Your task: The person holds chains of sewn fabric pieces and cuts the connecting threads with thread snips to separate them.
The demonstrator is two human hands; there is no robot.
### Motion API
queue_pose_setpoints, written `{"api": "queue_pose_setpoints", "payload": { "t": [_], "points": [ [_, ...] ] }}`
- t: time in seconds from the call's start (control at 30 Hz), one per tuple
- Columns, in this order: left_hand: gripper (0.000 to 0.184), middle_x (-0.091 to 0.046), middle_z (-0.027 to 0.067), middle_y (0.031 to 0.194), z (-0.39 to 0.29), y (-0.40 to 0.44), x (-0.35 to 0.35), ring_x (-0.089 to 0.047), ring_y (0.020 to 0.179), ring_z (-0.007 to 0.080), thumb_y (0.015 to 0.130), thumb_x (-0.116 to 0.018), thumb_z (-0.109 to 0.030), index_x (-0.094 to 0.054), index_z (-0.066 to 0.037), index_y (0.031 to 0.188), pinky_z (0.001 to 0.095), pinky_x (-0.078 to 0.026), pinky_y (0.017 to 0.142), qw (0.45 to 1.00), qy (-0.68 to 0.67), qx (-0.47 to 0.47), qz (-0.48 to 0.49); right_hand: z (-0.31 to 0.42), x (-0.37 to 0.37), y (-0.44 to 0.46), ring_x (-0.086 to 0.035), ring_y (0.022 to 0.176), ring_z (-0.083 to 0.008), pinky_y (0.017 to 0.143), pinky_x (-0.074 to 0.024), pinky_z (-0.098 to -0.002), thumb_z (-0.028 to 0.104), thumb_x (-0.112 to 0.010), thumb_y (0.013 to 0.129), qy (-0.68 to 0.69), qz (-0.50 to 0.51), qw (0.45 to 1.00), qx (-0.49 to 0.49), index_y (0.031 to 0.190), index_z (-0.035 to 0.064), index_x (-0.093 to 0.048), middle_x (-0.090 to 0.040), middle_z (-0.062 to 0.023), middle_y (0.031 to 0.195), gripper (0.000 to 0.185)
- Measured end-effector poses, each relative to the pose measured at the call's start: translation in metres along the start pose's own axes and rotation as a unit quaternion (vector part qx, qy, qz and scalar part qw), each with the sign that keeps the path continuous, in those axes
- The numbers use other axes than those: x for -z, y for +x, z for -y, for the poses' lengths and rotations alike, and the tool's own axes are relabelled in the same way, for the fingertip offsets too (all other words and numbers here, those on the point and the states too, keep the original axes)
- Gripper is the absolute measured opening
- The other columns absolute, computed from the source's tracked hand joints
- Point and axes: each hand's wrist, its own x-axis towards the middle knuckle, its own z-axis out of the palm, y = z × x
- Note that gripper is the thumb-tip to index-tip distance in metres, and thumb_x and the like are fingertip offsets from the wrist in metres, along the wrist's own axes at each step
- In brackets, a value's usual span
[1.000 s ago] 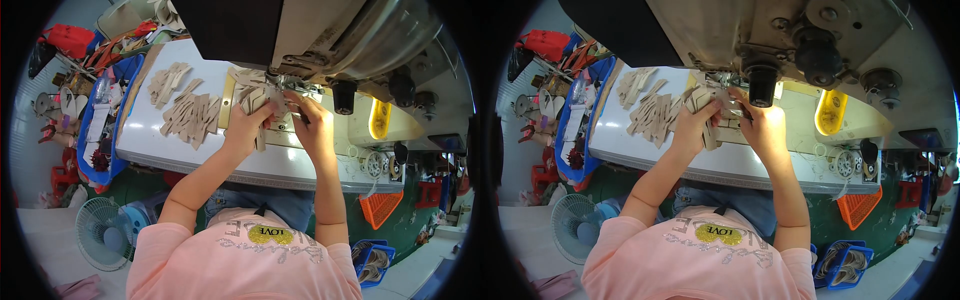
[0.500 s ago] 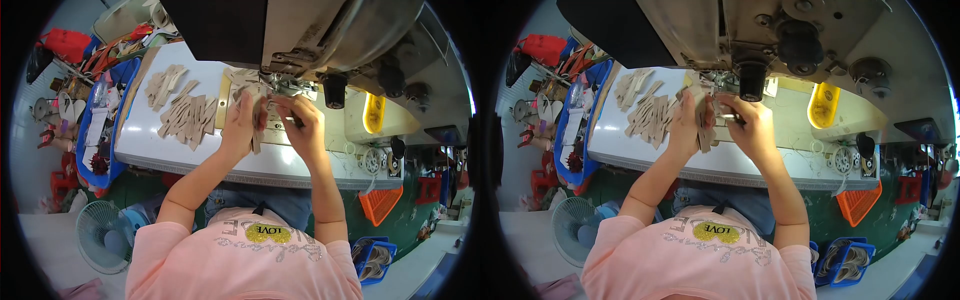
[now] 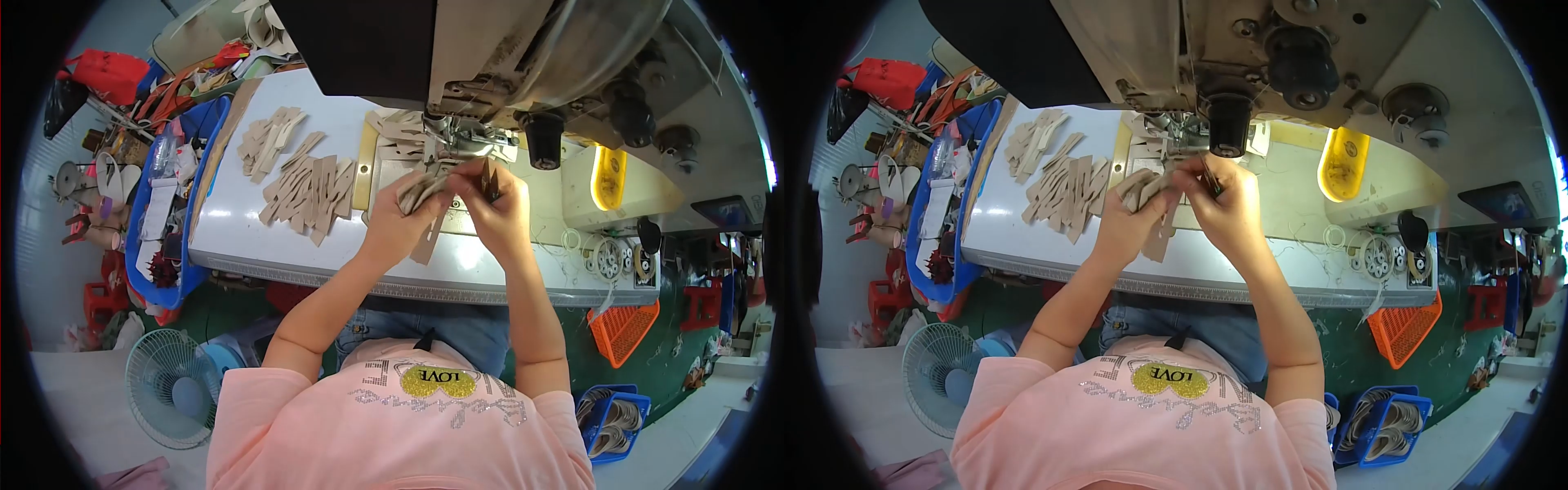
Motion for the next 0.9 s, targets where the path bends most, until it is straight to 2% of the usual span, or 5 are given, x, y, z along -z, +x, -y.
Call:
{"api": "queue_pose_setpoints", "payload": {
  "t": [0.1, 0.17, 0.47, 0.7, 0.9],
  "points": [
    [0.025, -0.059, 0.0039, 0.087, -0.01, 0.013, -0.001, -0.058, 0.077, 0.0103, 0.08, -0.059, -0.006, -0.051, 0.0, 0.103, 0.0239, -0.049, 0.068, 0.977, -0.173, 0.119, -0.033, -0.005, 0.006, 0.009, -0.06, 0.061, -0.015, 0.057, -0.0454, -0.0243, -0.001, -0.062, 0.074, -0.106, -0.028, 0.989, 0.095, 0.085, 0.0008, -0.062, -0.063, -0.0091, 0.07, 0.012],
    [0.026, -0.058, 0.0043, 0.09, -0.01, 0.024, -0.001, -0.058, 0.079, 0.0107, 0.079, -0.059, -0.005, -0.052, 0.0, 0.103, 0.024, -0.049, 0.069, 0.975, -0.192, 0.104, -0.048, -0.007, 0.011, 0.011, -0.063, 0.068, -0.0235, 0.061, -0.0483, -0.0276, -0.001, -0.061, 0.075, -0.143, -0.018, 0.982, 0.119, 0.092, 0.0023, -0.063, -0.064, -0.0129, 0.076, 0.017],
    [0.026, -0.058, 0.0044, 0.09, -0.015, 0.03, -0.006, -0.058, 0.078, 0.0101, 0.079, -0.061, -0.006, -0.051, -0.001, 0.103, 0.0244, -0.05, 0.068, 0.967, -0.241, 0.075, -0.041, -0.004, 0.012, 0.01, -0.06, 0.061, -0.026, 0.057, -0.0476, -0.0318, -0.007, -0.055, 0.06, -0.244, 0.005, 0.958, 0.149, 0.102, 0.0119, -0.062, -0.059, -0.0118, 0.065, 0.047],
    [0.017, -0.056, 0.0001, 0.076, -0.007, 0.034, -0.006, -0.05, 0.062, 0.0053, 0.08, -0.063, -0.013, -0.056, -0.003, 0.092, 0.0212, -0.039, 0.051, 0.981, -0.17, 0.07, -0.066, -0.003, 0.012, 0.012, -0.058, 0.057, -0.0278, 0.055, -0.0464, -0.0323, -0.006, -0.054, 0.061, -0.26, 0.005, 0.957, 0.131, 0.104, 0.0124, -0.061, -0.056, -0.0134, 0.061, 0.047],
    [0.015, -0.054, -0.0008, 0.067, -0.008, 0.022, -0.009, -0.046, 0.055, 0.0064, 0.079, -0.064, -0.015, -0.058, -0.004, 0.088, 0.0208, -0.036, 0.05, 0.988, -0.128, 0.055, -0.066, -0.001, 0.012, 0.012, -0.057, 0.056, -0.0279, 0.055, -0.0462, -0.0326, -0.005, -0.054, 0.061, -0.262, 0.006, 0.957, 0.127, 0.105, 0.0124, -0.062, -0.055, -0.0133, 0.061, 0.048]
  ]
}}
